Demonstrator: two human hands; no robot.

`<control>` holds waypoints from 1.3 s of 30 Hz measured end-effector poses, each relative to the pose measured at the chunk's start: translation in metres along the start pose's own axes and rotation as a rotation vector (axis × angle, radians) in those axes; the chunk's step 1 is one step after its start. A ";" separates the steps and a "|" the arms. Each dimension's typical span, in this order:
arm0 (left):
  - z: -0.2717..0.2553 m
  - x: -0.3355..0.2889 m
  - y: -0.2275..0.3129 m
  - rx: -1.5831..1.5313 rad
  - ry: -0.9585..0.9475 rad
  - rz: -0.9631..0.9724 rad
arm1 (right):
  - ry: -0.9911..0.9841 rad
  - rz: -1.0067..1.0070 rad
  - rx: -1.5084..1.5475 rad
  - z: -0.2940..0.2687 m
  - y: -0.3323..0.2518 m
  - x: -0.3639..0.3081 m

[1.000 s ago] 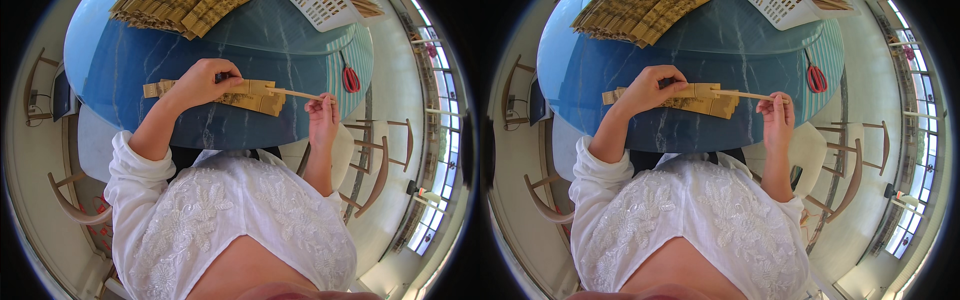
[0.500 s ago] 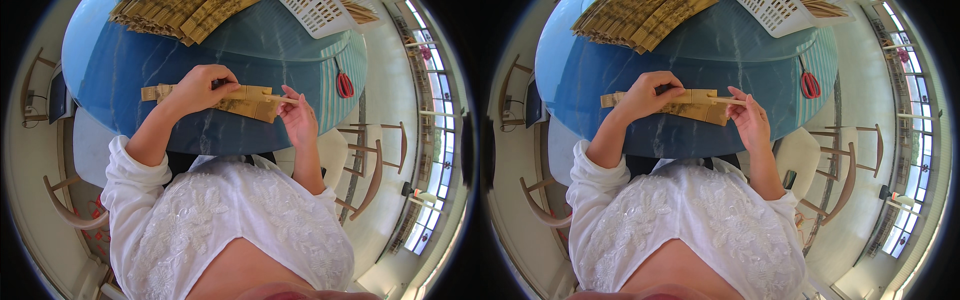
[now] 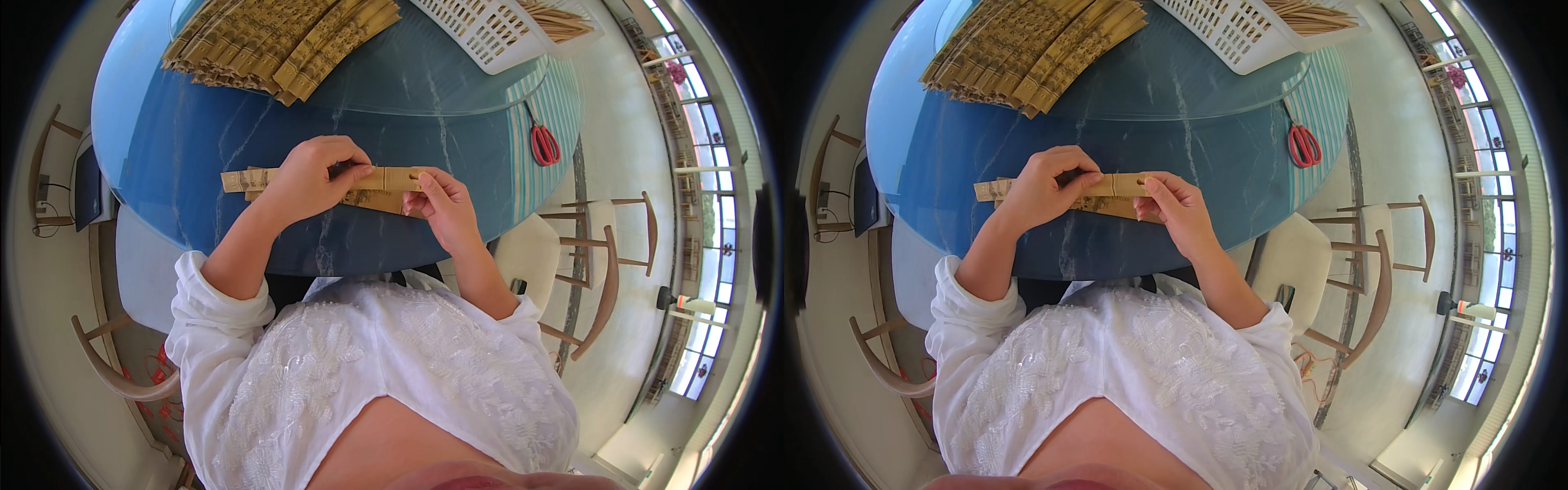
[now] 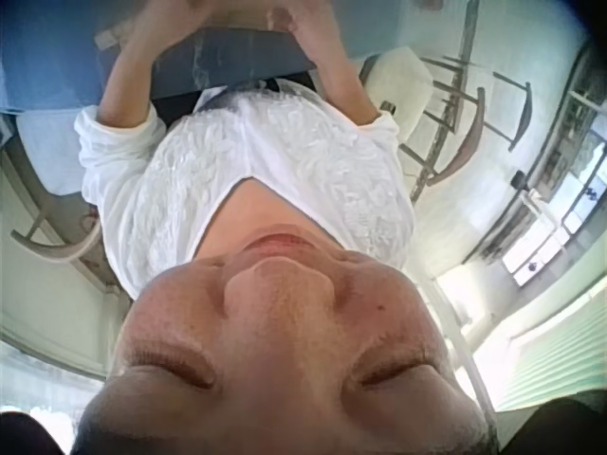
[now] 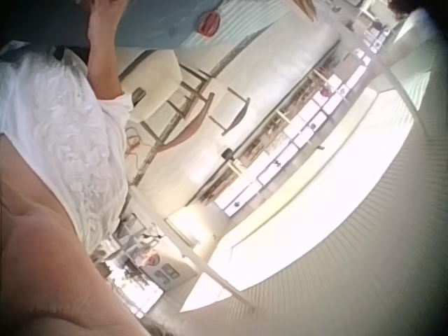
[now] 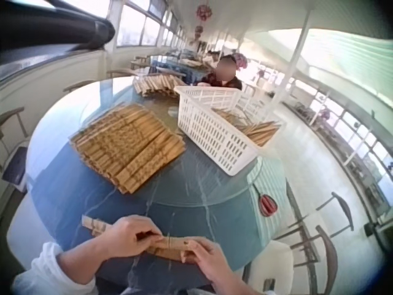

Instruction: The person repeatedly picks up thin bamboo sticks and inserts them into slots on flat bamboo strips laid on a blue table. They align and slide the sticks into place, then set the assembled strip aside. The process is repeated with multiple strips and sticks from a nearby basket.

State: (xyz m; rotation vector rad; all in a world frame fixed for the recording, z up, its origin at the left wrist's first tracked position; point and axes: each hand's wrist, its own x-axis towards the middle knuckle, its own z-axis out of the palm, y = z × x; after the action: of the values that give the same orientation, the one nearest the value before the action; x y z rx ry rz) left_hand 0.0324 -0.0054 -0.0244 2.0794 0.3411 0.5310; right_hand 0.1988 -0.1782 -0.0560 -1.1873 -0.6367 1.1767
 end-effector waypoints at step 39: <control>-0.015 0.005 -0.013 0.143 0.142 0.196 | 0.103 0.567 -1.121 -0.118 -0.240 0.304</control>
State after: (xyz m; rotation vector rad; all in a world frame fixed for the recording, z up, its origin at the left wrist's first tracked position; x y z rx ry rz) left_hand 0.0287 0.0142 -0.0272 2.2323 0.2652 0.7949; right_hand 0.4844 0.0764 0.0754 -2.4794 -0.9566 1.2034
